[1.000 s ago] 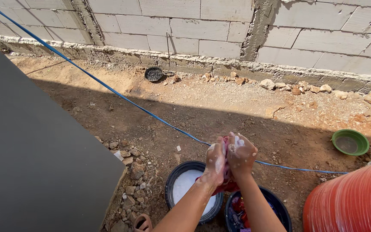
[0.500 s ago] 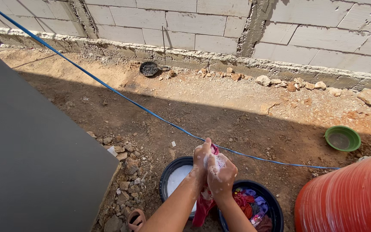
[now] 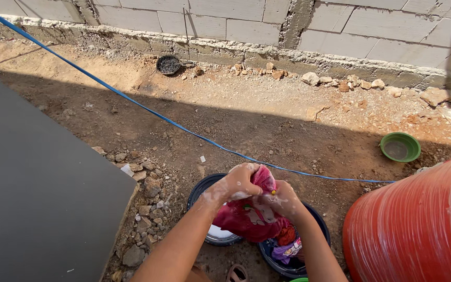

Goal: The person takes clothes from a basket, submerges them into soapy water in a basin, and scrubs them by hand.

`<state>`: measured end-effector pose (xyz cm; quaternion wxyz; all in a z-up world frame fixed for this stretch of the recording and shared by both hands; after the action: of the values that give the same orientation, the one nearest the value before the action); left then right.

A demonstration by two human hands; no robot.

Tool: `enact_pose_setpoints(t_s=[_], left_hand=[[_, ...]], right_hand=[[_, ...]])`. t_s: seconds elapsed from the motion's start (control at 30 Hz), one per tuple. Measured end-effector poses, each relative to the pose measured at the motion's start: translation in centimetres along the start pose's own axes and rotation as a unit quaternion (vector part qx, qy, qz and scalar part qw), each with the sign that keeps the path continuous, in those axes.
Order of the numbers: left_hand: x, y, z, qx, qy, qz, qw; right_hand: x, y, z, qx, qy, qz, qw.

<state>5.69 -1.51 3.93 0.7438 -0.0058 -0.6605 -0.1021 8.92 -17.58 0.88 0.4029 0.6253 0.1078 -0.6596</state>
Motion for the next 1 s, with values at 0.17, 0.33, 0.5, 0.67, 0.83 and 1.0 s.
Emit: enact_pose_setpoints(t_s=[0.17,0.33,0.5,0.67,0.83,1.0], left_hand=[[-1.3,4.4,0.7,-0.071,0.057,-0.36,0.928],[-5.3,4.5,-0.8,0.037,0.098,0.218,0.97],[-8.8,-1.5,-5.3,0.333,0.167,0.423,0.826],[-7.3,-5.3,-4.6,0.228,0.181,0.468,0.834],[-6.8,-0.6,-6.3,0.271,0.178,0.431,0.842],[-5.8,-3.9,-3.6,0.115,0.21,0.531,0.813]], right_hand=[[-1.5,1.7,1.7,0.01,-0.036,-0.392,0.919],[-5.0,0.8,2.5,0.178,-0.028,-0.446,0.877],[-6.4,-4.7,1.5,0.355,-0.053,0.035,0.933],[-3.8,1.3,-2.2,0.507,-0.126,0.097,0.847],[-4.6,-5.5,-0.3,0.494,0.08,0.082,0.862],[-1.1,-1.6,-2.5,0.554,-0.119,0.102,0.818]])
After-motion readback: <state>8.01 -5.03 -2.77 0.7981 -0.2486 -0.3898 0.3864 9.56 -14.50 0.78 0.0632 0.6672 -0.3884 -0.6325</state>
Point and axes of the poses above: each hand's wrist, its own z-axis away from the middle knuckle, its own y-axis out of the back of the hand, x = y × z, the point moved 4 cm from there along -z, towards the middle knuckle, and after that the axes turned 3 degrees about x, right-handed, at the moved point
